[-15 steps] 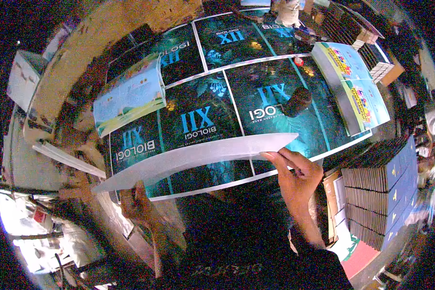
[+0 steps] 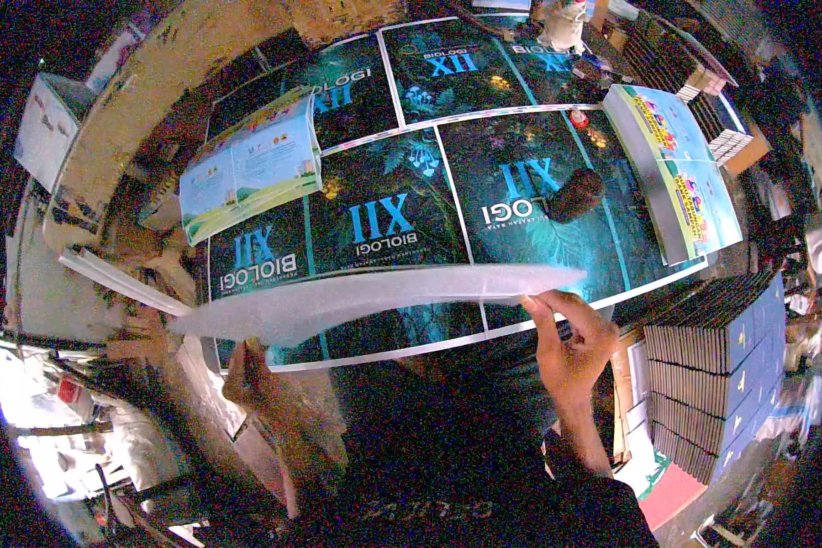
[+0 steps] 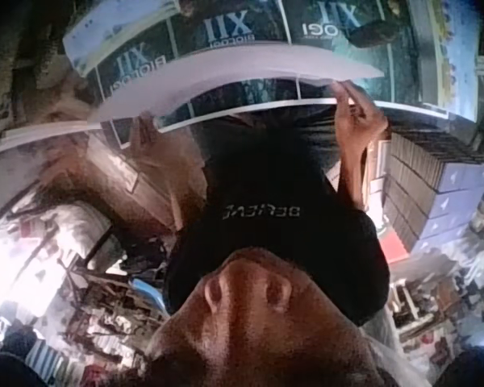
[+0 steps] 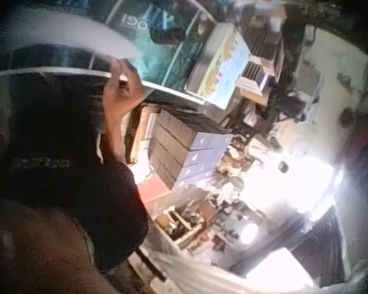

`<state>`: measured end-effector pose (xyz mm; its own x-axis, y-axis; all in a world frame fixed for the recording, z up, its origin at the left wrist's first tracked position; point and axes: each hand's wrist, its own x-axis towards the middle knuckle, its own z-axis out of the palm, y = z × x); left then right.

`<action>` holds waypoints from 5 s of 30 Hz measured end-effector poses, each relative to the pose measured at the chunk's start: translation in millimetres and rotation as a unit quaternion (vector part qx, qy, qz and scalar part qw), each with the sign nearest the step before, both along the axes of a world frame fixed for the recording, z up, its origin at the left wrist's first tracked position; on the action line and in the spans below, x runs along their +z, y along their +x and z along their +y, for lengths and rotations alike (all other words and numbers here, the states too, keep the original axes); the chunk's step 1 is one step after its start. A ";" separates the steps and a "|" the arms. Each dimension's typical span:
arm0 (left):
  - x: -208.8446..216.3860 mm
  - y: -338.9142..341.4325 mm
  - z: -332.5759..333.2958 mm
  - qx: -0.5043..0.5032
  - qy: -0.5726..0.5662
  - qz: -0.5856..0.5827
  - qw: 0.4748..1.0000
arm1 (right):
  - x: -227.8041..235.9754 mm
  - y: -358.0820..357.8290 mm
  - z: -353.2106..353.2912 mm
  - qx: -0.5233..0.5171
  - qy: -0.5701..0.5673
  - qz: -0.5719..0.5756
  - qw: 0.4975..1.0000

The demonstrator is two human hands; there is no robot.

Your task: The person folds printed covers and paper sheets in half by hand, creases the folds using a wooden tool, and inserts the paper sheets into the folded covers.

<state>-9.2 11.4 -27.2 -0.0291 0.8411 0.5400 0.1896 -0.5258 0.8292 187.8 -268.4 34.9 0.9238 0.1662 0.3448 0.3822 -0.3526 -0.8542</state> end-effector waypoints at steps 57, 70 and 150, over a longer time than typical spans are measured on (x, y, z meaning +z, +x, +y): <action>-12.6 -38.6 25.9 -0.395 0.209 0.428 0.785 | -32.0 40.5 -49.4 0.387 -0.441 -0.223 0.779; 12.4 -24.9 25.6 -0.406 0.179 0.421 0.791 | -38.8 56.7 -36.2 0.392 -0.328 -0.217 0.832; 16.9 170.1 -14.7 -0.272 0.237 0.483 0.798 | 31.0 166.4 29.1 0.051 -0.124 0.073 0.988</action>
<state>160.9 -3.4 -10.3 0.8930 0.2813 0.3512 0.2559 -0.9595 0.1178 354.2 -239.3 65.9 0.9345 0.3243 0.1470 0.3067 -0.5233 -0.7951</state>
